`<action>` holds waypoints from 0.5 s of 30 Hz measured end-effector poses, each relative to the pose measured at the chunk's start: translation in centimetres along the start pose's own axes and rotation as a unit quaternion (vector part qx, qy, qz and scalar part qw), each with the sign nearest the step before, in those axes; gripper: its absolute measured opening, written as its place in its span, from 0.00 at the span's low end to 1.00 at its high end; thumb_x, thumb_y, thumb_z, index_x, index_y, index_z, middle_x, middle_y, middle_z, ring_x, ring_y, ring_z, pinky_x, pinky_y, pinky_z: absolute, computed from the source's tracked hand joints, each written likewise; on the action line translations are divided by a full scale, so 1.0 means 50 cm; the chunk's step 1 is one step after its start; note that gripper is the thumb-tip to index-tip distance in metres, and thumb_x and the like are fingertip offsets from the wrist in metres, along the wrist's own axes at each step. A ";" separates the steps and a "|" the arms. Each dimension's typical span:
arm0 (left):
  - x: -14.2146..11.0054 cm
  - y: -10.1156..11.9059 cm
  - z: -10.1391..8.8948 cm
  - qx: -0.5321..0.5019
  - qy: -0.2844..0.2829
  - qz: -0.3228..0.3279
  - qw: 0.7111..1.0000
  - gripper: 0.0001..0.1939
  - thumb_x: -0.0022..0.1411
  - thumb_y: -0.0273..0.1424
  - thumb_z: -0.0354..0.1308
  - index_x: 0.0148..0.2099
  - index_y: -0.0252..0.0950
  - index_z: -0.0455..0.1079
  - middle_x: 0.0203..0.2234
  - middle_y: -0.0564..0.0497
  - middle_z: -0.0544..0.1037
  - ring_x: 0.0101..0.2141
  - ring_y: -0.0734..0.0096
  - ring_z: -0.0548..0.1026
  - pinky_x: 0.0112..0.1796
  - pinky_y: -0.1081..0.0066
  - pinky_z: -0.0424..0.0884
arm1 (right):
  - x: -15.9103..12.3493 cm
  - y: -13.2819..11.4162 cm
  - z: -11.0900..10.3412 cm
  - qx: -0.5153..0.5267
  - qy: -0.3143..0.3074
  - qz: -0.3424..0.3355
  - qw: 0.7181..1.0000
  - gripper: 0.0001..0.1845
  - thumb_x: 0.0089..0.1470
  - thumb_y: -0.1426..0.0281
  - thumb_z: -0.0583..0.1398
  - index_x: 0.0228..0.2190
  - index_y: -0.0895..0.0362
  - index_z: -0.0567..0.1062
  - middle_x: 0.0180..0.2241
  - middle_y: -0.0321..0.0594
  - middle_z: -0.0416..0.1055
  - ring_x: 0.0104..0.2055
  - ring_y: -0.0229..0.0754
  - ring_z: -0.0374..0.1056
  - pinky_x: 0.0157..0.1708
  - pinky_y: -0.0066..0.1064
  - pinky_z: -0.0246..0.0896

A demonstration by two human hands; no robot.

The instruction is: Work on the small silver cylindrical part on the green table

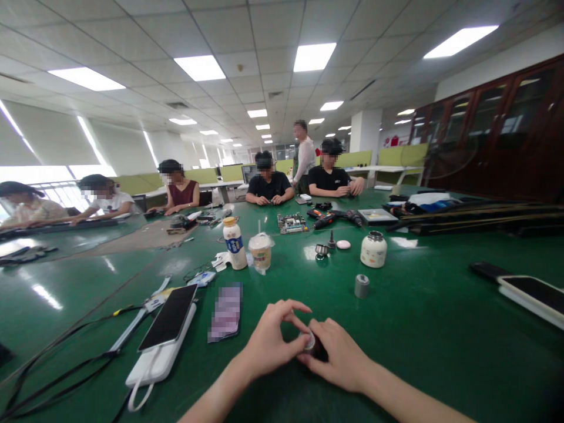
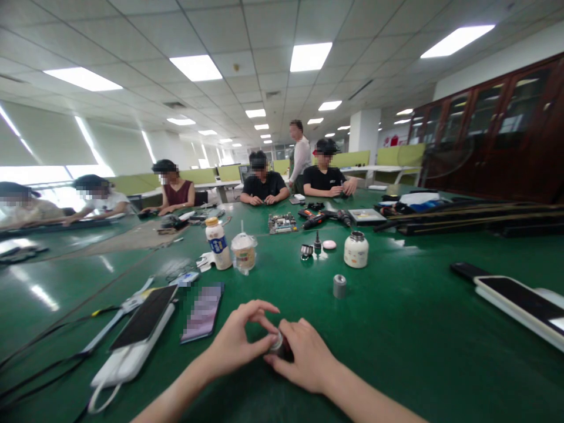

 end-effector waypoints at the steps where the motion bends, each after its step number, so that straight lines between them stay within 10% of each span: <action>1: 0.001 -0.001 0.000 -0.011 0.004 0.000 1.000 0.21 0.53 0.25 0.63 0.49 0.43 0.68 0.31 0.54 0.84 0.43 0.57 0.77 0.48 0.59 0.61 | 0.000 0.000 0.000 0.000 0.000 0.001 1.000 0.13 0.57 0.59 0.60 0.32 0.54 0.65 0.32 0.36 0.71 0.34 0.44 0.66 0.35 0.33 0.55; 15: 0.013 -0.163 -0.004 0.029 0.074 -0.040 0.996 0.16 0.56 0.26 0.64 0.47 0.40 0.68 0.34 0.52 0.84 0.44 0.59 0.78 0.48 0.60 0.66 | 0.002 -0.006 -0.008 -0.018 -0.005 0.016 1.000 0.15 0.56 0.57 0.61 0.33 0.54 0.64 0.33 0.37 0.72 0.34 0.45 0.66 0.35 0.33 0.54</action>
Point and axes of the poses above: each hand's wrist, its own x-axis towards the middle knuckle, its own z-axis out of the palm, y = z × x, the point moved 3 cm from there along x, towards the middle knuckle
